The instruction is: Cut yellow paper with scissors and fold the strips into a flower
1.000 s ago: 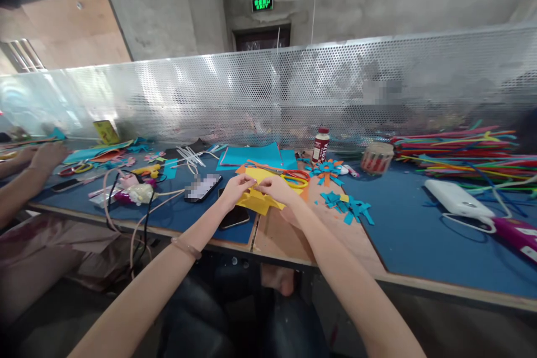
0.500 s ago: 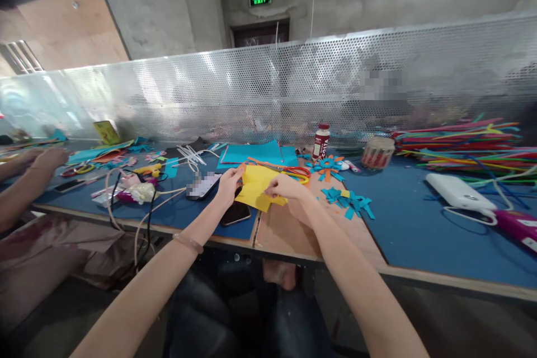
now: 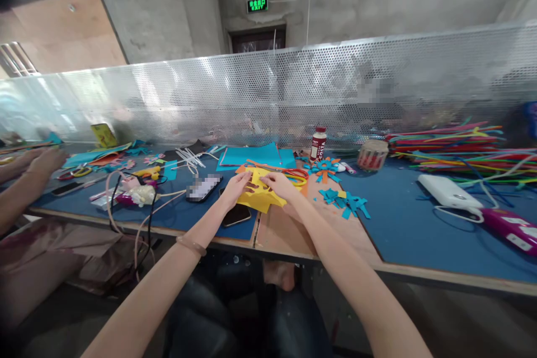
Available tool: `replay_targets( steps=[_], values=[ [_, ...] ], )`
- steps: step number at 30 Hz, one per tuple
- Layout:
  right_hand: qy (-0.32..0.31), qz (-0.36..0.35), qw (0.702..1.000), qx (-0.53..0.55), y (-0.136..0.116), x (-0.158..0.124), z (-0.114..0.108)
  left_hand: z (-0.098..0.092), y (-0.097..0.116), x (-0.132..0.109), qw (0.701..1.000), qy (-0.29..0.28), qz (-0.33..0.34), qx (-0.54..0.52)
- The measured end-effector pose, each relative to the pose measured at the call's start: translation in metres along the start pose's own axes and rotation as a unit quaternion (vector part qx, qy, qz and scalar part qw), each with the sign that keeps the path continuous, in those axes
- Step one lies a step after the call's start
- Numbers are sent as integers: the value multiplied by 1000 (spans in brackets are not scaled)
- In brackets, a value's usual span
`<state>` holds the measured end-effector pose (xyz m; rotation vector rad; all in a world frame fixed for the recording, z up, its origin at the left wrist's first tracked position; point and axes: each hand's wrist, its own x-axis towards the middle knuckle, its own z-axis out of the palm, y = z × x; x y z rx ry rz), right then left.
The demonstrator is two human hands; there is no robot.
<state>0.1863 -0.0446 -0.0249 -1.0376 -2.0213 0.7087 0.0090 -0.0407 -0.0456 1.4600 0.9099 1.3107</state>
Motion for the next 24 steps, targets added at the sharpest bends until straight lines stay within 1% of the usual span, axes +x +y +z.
replay_targets(
  steps=[4, 7, 10, 16, 21, 24],
  values=[
    [-41, 7, 998, 46, 1, -3, -1, -1, 4, -1, 999, -47, -19, -4],
    [-56, 6, 996, 63, -3, -4, 1, -2, 7, -4, 998, -64, -23, -11],
    [-46, -1, 997, 62, -6, -4, 3, -3, 8, -4, 998, -58, -22, -21],
    [9, -20, 999, 30, -10, -5, 5, -3, 6, -4, 998, -47, -20, -33],
    [-21, -16, 998, 52, -10, -6, 2, -4, 5, -5, 997, -55, -17, -43],
    [-13, -1, 997, 71, -8, -5, 1, -6, 2, -3, 997, -48, -17, -53]
  ],
)
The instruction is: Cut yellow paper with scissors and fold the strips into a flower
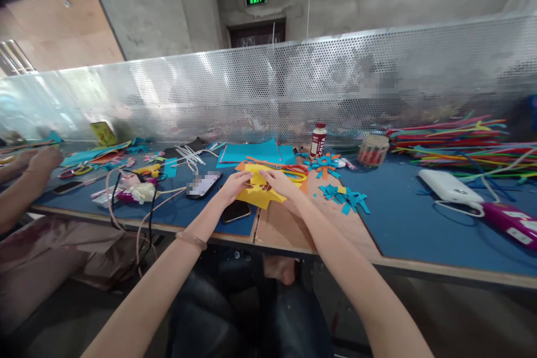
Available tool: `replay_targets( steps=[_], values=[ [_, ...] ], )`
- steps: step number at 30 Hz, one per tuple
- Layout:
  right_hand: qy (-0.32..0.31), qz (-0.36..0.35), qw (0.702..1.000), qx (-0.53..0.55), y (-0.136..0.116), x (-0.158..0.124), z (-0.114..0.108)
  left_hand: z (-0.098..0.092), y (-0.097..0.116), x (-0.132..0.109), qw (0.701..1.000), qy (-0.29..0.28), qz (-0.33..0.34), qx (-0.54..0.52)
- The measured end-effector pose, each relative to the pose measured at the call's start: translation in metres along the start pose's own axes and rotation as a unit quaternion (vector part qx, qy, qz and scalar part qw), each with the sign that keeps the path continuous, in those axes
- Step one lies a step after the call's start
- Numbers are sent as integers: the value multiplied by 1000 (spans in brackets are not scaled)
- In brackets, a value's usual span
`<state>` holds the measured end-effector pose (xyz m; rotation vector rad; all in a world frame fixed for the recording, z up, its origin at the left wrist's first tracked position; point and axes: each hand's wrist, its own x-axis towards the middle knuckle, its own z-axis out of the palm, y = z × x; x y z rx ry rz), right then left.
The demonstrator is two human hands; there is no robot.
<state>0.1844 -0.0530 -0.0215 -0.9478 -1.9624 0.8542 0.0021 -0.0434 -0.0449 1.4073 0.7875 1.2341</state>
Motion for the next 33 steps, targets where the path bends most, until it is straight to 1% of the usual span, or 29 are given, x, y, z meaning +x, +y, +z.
replay_targets(
  steps=[3, 9, 13, 17, 21, 26, 30, 33],
  values=[
    [13, 8, 1000, 15, 1, 1, 0, -3, -4, 2, 1000, 9, 4, -3],
    [2, 23, 998, 56, 2, 0, -2, -1, -5, 2, 999, 15, 18, 22],
    [5, 46, 994, 96, 10, 3, -2, 2, -2, -1, 999, 1, 26, 47],
    [10, 61, 987, 145, 21, 8, -1, 1, -2, -2, 998, 5, 27, 54],
    [23, 76, 975, 208, 29, 10, 0, 0, -5, 0, 999, 13, 17, 42],
    [12, 98, 951, 293, 32, 8, 0, -2, -6, 3, 1000, 15, 5, 8],
    [1, 109, 937, 332, 34, 9, -1, -2, -6, 3, 1000, 1, 3, -22],
    [-1, 113, 932, 343, 34, 9, -2, -3, -6, 2, 999, 0, 1, -36]
  ],
)
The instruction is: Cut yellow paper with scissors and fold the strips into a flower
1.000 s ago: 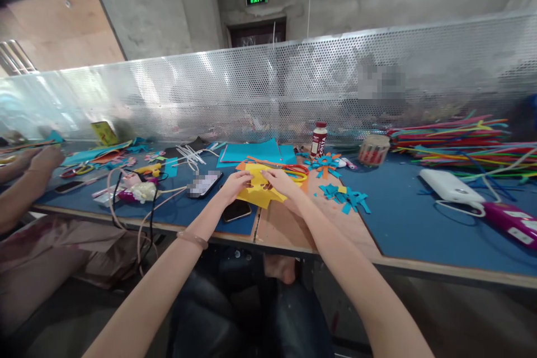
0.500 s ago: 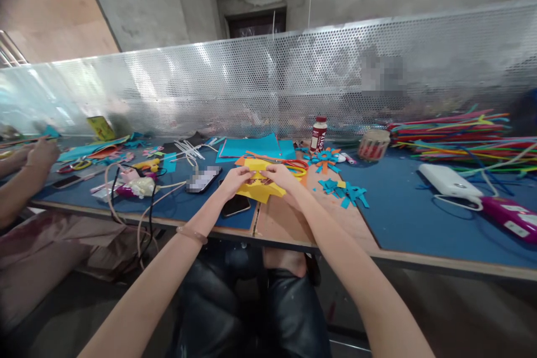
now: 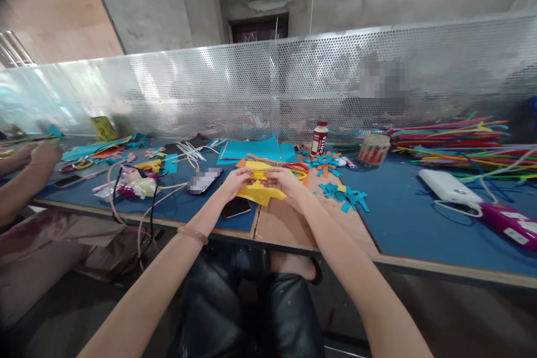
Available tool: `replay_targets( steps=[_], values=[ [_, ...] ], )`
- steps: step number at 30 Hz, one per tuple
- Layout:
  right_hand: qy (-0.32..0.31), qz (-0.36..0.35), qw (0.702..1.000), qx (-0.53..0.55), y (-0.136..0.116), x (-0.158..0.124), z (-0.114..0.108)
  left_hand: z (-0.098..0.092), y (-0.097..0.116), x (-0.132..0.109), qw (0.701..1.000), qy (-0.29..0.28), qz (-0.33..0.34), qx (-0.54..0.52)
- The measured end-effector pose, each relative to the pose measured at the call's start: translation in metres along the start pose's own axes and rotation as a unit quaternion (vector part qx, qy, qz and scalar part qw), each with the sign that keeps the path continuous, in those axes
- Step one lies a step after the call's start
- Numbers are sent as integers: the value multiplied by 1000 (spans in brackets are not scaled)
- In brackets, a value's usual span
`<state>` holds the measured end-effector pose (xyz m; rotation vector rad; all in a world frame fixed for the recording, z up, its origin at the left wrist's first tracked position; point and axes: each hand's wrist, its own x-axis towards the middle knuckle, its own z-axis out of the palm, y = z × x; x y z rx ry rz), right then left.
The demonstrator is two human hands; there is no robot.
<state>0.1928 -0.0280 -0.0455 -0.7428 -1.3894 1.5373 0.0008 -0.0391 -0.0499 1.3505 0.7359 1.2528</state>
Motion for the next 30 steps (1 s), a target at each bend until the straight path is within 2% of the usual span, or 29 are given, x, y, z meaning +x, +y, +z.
replay_targets(
  steps=[9, 19, 30],
  values=[
    [10, -17, 999, -43, -12, -14, 11, 0, 2, 2, 1000, -7, -13, -3],
    [25, -23, 990, -139, -13, -11, 9, 1, 0, -1, 997, -6, 15, 72],
    [31, -23, 980, -195, -19, -13, 10, 1, -3, 0, 991, 2, 28, 131]
  ],
)
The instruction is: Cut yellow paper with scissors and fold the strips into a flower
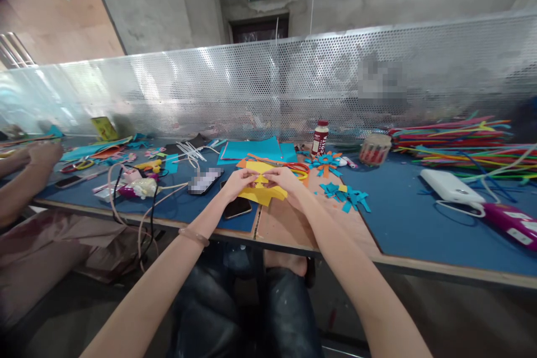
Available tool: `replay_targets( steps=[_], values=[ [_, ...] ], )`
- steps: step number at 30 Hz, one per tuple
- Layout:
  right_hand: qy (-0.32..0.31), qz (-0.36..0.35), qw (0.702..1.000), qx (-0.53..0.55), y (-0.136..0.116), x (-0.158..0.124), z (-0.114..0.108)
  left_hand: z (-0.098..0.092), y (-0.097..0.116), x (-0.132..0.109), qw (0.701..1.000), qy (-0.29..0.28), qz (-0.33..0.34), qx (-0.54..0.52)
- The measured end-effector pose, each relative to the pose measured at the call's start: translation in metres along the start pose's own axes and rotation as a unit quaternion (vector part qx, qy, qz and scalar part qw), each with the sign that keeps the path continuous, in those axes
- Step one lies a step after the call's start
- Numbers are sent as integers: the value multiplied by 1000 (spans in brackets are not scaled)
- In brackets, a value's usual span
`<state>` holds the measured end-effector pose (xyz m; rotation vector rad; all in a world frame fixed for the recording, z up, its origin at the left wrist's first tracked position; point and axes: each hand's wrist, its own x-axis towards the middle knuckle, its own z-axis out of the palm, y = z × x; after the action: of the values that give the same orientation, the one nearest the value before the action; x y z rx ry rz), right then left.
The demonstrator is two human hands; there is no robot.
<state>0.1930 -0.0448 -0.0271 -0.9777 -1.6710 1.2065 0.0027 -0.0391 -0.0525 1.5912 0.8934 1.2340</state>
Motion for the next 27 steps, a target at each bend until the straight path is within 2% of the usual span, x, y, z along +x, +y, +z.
replay_targets(
  steps=[14, 27],
  values=[
    [-9, -44, 998, -54, 7, 6, -4, 1, 1, -1, 1000, 6, 0, 9],
    [-19, -12, 999, -27, 4, 0, -4, 2, 4, -3, 1000, 6, 5, 16]
  ],
)
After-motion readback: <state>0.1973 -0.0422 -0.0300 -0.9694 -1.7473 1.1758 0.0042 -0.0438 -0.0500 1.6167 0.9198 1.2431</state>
